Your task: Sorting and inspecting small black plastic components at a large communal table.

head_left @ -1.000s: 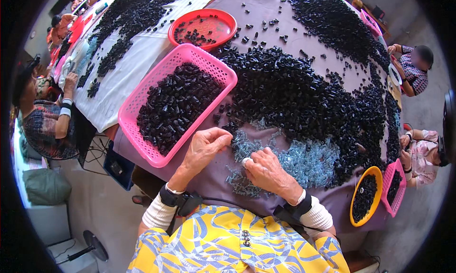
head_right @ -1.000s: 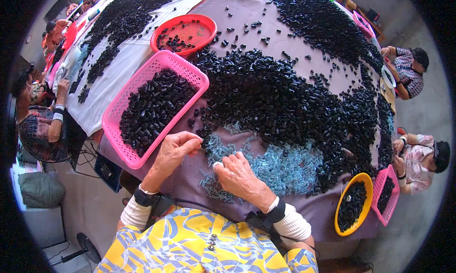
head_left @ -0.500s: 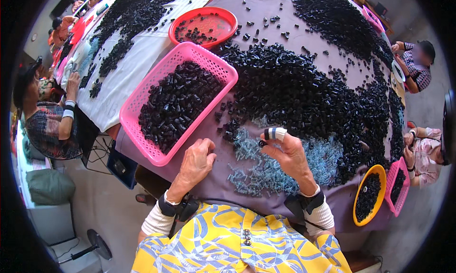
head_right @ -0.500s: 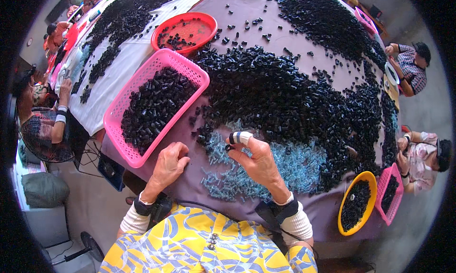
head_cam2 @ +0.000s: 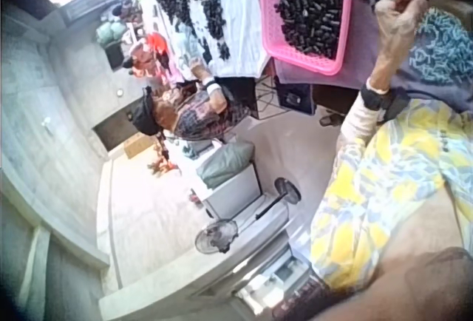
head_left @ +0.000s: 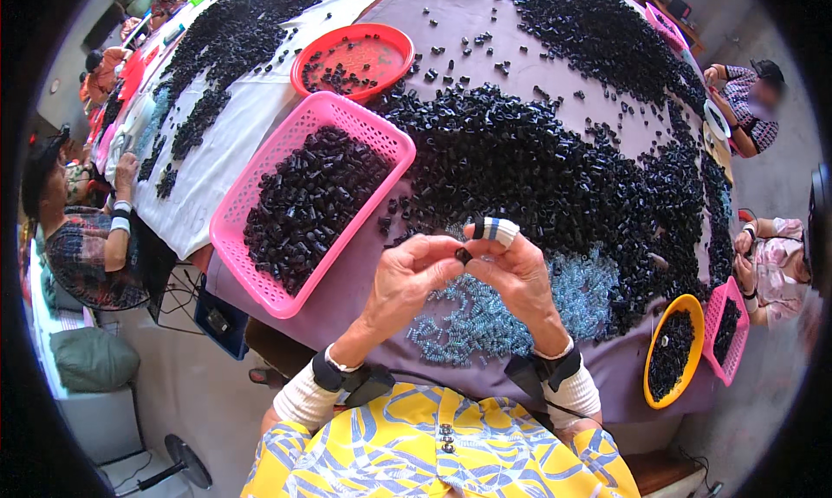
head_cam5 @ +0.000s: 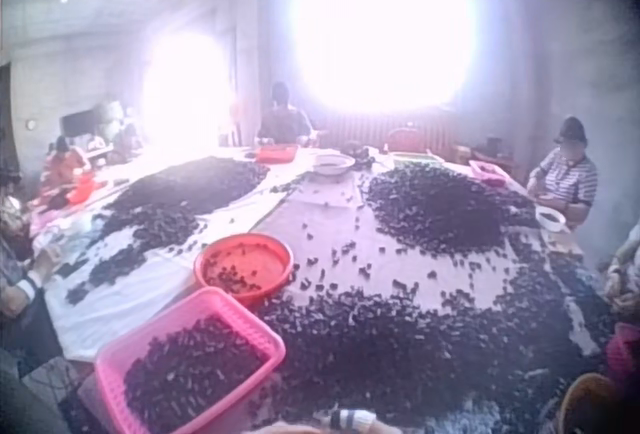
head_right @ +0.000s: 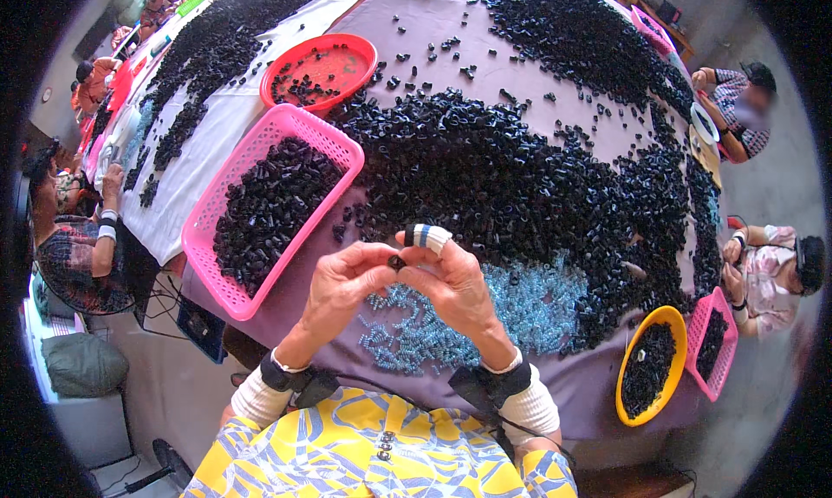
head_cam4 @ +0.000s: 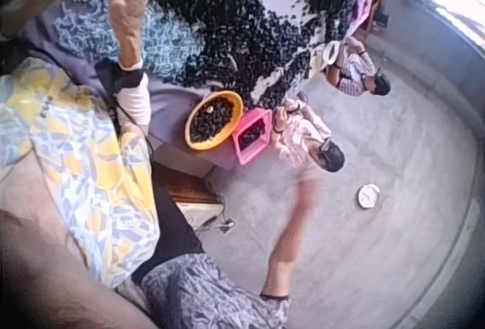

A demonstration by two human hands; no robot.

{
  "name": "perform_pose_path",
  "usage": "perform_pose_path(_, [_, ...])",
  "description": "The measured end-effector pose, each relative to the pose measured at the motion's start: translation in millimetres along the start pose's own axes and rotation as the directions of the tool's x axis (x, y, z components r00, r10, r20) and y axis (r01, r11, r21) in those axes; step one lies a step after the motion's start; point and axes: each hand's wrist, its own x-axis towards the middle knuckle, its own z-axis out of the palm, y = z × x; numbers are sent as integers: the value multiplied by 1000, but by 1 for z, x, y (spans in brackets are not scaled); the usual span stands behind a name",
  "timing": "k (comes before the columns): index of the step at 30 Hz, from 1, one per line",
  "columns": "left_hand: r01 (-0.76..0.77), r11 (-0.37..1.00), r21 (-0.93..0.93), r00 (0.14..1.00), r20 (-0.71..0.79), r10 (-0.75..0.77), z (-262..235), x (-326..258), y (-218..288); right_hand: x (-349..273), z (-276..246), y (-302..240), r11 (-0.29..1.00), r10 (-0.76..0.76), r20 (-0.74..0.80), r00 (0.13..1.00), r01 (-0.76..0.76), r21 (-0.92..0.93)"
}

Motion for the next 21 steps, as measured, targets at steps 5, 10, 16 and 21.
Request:
perform_pose_path(5, [-170,985,35,984,-47,172,2,16,2,20,-2,-10,995,-95,3,995,95,-43])
perform_pose_path(10, [-65,980,-186,997,22,70,-5,25,4,32,-5,-13,971,-136,100,986,153,-184])
perform_pose_path(16, [-32,943,-330,999,-36,22,-18,28,1,39,-25,-4,865,-159,90,983,183,-468])
perform_pose_path(21, [-8,908,-419,999,-34,-6,-34,26,-6,36,-22,18,295,-124,393,911,412,-862])
